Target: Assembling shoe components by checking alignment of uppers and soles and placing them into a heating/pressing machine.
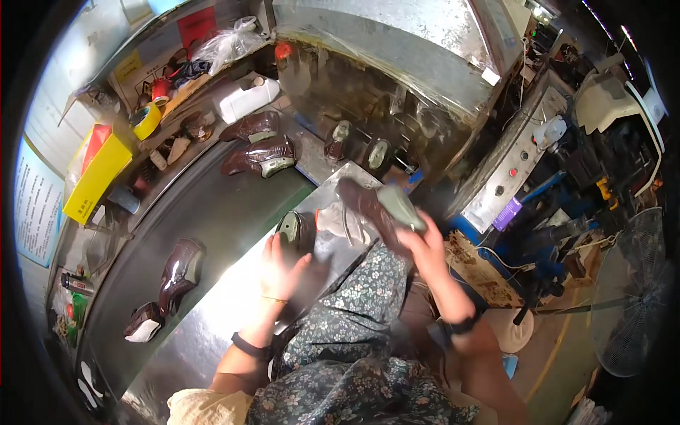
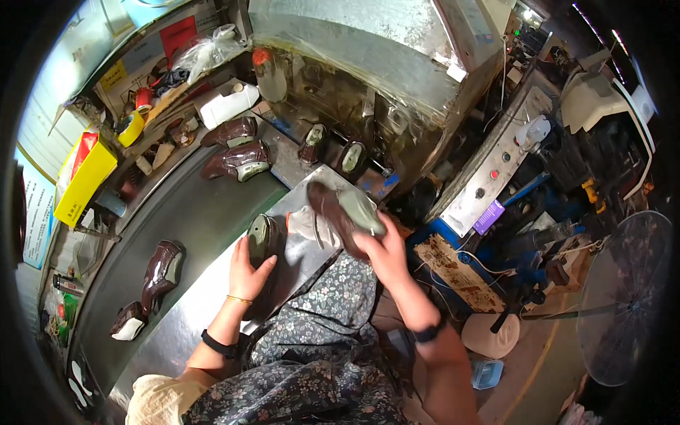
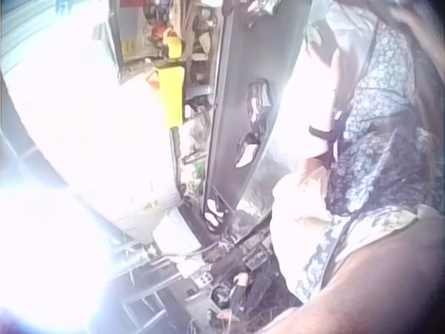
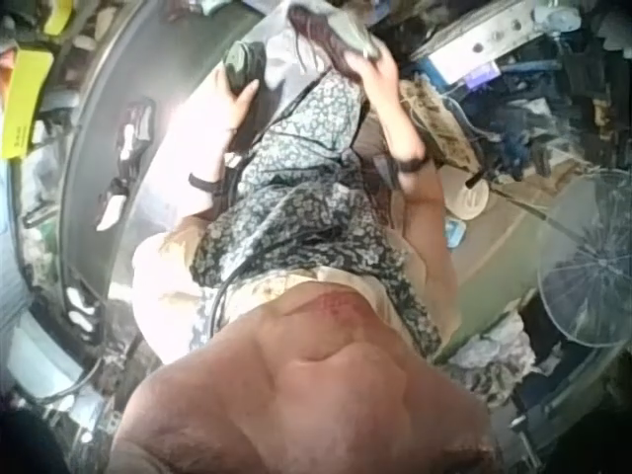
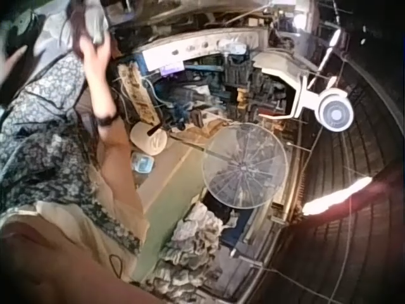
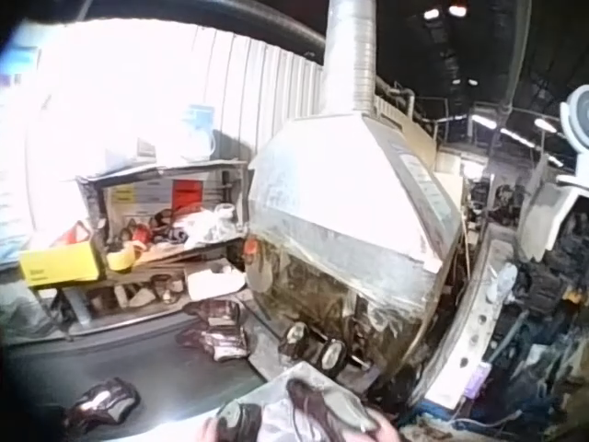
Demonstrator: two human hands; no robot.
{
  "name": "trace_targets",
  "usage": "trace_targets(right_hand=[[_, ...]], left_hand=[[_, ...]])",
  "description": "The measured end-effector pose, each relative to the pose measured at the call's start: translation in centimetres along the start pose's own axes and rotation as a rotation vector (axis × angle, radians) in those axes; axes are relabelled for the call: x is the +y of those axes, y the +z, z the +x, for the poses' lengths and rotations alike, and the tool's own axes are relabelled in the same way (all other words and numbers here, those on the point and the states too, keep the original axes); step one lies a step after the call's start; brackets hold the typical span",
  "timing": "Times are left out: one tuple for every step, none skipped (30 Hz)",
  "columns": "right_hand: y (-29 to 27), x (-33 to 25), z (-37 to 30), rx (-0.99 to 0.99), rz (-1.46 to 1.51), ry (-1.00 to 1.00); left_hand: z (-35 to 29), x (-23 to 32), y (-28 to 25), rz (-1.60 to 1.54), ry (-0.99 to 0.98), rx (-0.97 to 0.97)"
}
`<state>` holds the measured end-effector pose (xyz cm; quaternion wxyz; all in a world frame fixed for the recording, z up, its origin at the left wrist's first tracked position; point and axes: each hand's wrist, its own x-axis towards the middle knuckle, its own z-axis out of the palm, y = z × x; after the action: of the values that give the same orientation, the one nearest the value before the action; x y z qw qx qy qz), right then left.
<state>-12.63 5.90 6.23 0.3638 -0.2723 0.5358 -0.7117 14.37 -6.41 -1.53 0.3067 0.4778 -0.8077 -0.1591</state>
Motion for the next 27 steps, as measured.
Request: trace_targets(right_hand=[[0.8, 0.8, 4.0, -0.054, -0.164, -0.083], [1.5, 1.4, 7.9, -0.010, -0.411, -0.326], [2.5, 2.0, 11.5, 0.054, -0.766, -0.392], [3.6, 2.2, 14.4, 0.034, -0.887, -0.205], [3.9, 4.5, 17.1, 0.067, -0.958, -0.293], [4.7, 6.1, 18.5, 0.080, -1.060, -0.185], [3.5, 9.1, 19.0, 0.144, -1.192, -0.162], [4.5, 11.0, 17.6, 0.072, -1.104, -0.171], [4.5, 14.3, 15.9, 0.020, -1.166, -0.349], [9.7, 13.0, 10.0, -0.227, -1.057, -0.233], [8.3, 15.7, 7.7, -0.363, -0.479, 0.051], [8.0, 14.6, 3.7, -0.556, -0.654, -0.032], [7.9, 13.6, -0.8, -0.559, -0.241, 0.116], [8.2, 10.5, -4.3, -0.606, -0.234, 0.097], [8.1, 7.8, -6.9, -0.542, -0.062, 0.254], [6.7, 6.1, -7.5, -0.454, 0.048, 0.303], [4.9, 4.2, -7.4, -0.371, 0.159, 0.345], [2.4, 2.1, -7.3, -0.315, 0.237, 0.360], [-0.5, -0.1, -7.6, -0.257, 0.318, 0.373], [-3.3, -1.4, -8.0, -0.131, 0.161, 0.284], [-5.9, -2.3, -8.5, -0.008, 0.010, 0.202], [-8.5, -4.5, -9.5, 0.051, -0.104, 0.070], [-11.0, -6.8, -10.4, 0.108, -0.215, -0.054], [-13.4, -9.4, -11.0, 0.162, -0.338, -0.140], [-15.4, -12.4, -11.5, 0.227, -0.467, -0.223], [-16.4, -15.5, -11.7, 0.312, -0.505, -0.232], [-19.6, -16.8, -11.4, 0.479, -0.540, -0.243]], left_hand=[[0.4, 0.0, 0.5, 0.008, -0.013, -0.055], [1.0, 0.3, 1.2, 0.025, -0.023, -0.028], [1.4, 0.3, 1.4, 0.056, -0.040, 0.007], [1.7, -0.1, 1.5, -0.040, -0.124, 0.003], [2.0, -0.8, 1.8, -0.144, -0.192, -0.003], [2.1, -2.2, 2.1, -0.194, -0.243, 0.064], [4.1, 1.2, -0.6, -0.306, -0.426, -0.110], [4.8, 1.9, -2.1, -0.519, -0.654, -0.141], [4.6, -0.9, -1.2, -0.590, -0.621, -0.101], [1.9, -8.0, -1.2, -0.763, -0.755, -0.045], [1.6, -8.3, 0.2, -0.948, -0.743, -0.085], [1.6, -5.9, -0.1, -1.189, -0.728, -0.112], [1.5, -1.5, -0.2, -1.438, -0.696, -0.153], [0.9, -0.1, 0.4, -1.451, -0.727, -0.142], [0.3, 1.6, 1.1, -1.462, -0.762, -0.150], [0.2, 6.0, 1.4, -1.470, -0.762, -0.129], [-0.4, 8.6, 1.2, -1.582, -0.671, -0.244], [-0.6, 11.0, 0.8, -1.638, -0.593, -0.433], [-1.0, 13.4, 0.0, -1.577, -0.516, -0.562], [-2.2, 14.4, 0.2, -1.501, -0.380, -0.643], [-3.3, 14.7, 0.3, -1.414, -0.253, -0.713], [-3.5, 15.3, -0.2, -1.438, -0.193, -0.864], [-4.0, 15.7, -0.8, -1.451, -0.140, -1.013], [-4.5, 15.4, -1.2, -1.406, -0.144, -1.064], [-4.8, 15.0, -1.5, -1.318, -0.124, -1.057], [-5.4, 13.8, -1.3, -1.267, -0.140, -1.015], [-6.0, 12.5, -0.9, -1.219, -0.147, -0.982]])
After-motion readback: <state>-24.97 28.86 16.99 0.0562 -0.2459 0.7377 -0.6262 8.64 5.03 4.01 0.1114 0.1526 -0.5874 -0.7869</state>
